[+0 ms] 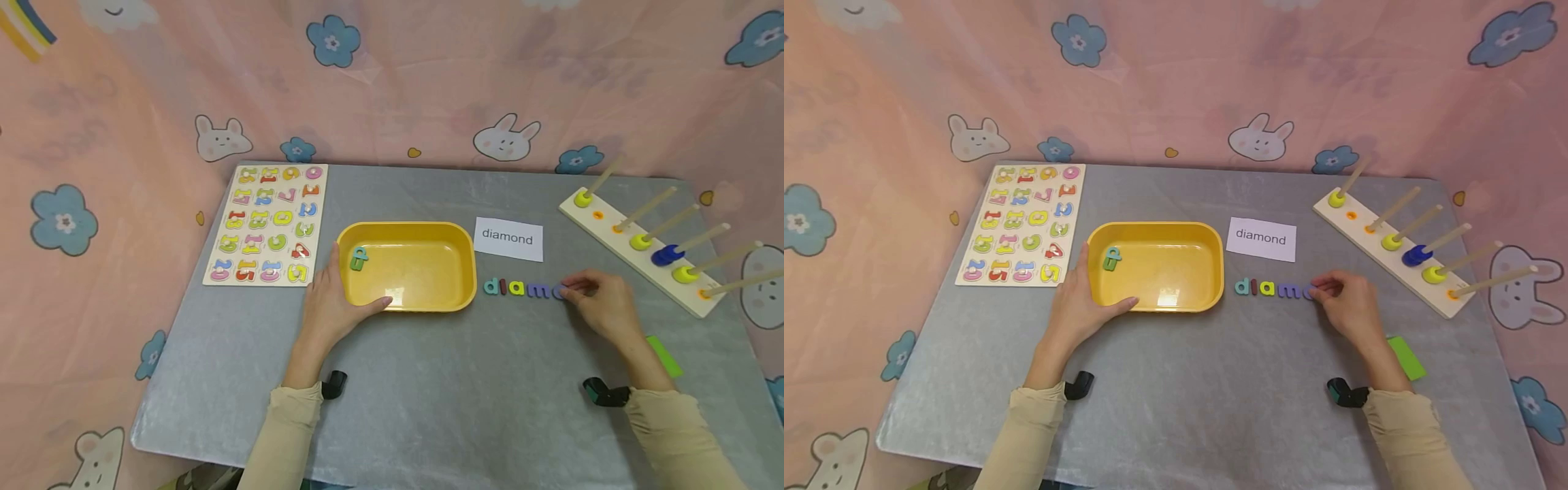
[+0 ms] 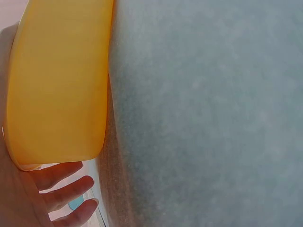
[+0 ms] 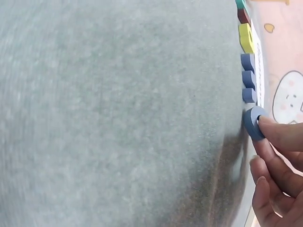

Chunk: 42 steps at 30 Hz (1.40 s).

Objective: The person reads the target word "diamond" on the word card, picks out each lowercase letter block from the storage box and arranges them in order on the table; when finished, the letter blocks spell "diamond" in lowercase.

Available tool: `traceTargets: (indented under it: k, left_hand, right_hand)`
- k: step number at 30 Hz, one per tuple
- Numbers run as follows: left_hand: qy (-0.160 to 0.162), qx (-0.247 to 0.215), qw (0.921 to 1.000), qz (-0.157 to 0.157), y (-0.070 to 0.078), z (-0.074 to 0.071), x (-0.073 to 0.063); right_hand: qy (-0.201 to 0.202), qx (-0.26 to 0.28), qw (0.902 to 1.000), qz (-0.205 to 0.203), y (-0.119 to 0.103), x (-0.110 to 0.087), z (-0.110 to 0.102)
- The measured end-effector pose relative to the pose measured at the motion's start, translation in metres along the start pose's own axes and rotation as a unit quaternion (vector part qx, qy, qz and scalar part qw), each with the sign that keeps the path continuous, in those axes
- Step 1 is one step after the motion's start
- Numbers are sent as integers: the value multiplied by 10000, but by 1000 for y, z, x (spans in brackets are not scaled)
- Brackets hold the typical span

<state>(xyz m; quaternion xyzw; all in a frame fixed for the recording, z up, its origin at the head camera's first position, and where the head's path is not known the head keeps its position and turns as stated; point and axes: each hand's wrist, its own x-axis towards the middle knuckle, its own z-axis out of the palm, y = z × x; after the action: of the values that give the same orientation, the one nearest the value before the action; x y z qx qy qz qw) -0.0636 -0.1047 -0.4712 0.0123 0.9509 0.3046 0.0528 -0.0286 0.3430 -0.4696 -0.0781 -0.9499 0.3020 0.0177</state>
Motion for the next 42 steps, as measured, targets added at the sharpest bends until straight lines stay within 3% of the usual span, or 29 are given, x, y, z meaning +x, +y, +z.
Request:
traceTargets:
  k: [11, 20, 23, 26, 30, 37, 42]
  left_hand:
    - [-13, 7, 10000, -1, -1, 1, 0]
    - [-36, 27, 10000, -22, -1, 1, 1]
    - [-36, 38, 10000, -25, 0, 1, 1]
    - [-31, 47, 10000, -18, 0, 0, 0]
    - [-28, 14, 10000, -3, 0, -1, 0]
    - [-9, 17, 10000, 38, 0, 0, 1]
    - [-19, 40, 10000, 2, 0, 0, 1]
  right_hand:
    - [-129, -106, 9998, 112, 1, 3, 5]
    - [92, -186, 9996, 211, -22, 2, 7]
    - [288, 17, 9995, -154, -41, 1, 10]
    - [184, 312, 9974, -616, -64, 1, 17]
    - [-259, 692, 9913, -1091, -97, -1, 33]
    - [-557, 1266, 9726, -1871, -144, -4, 66]
    - [-1353, 1398, 9593, -2048, -173, -1, 87]
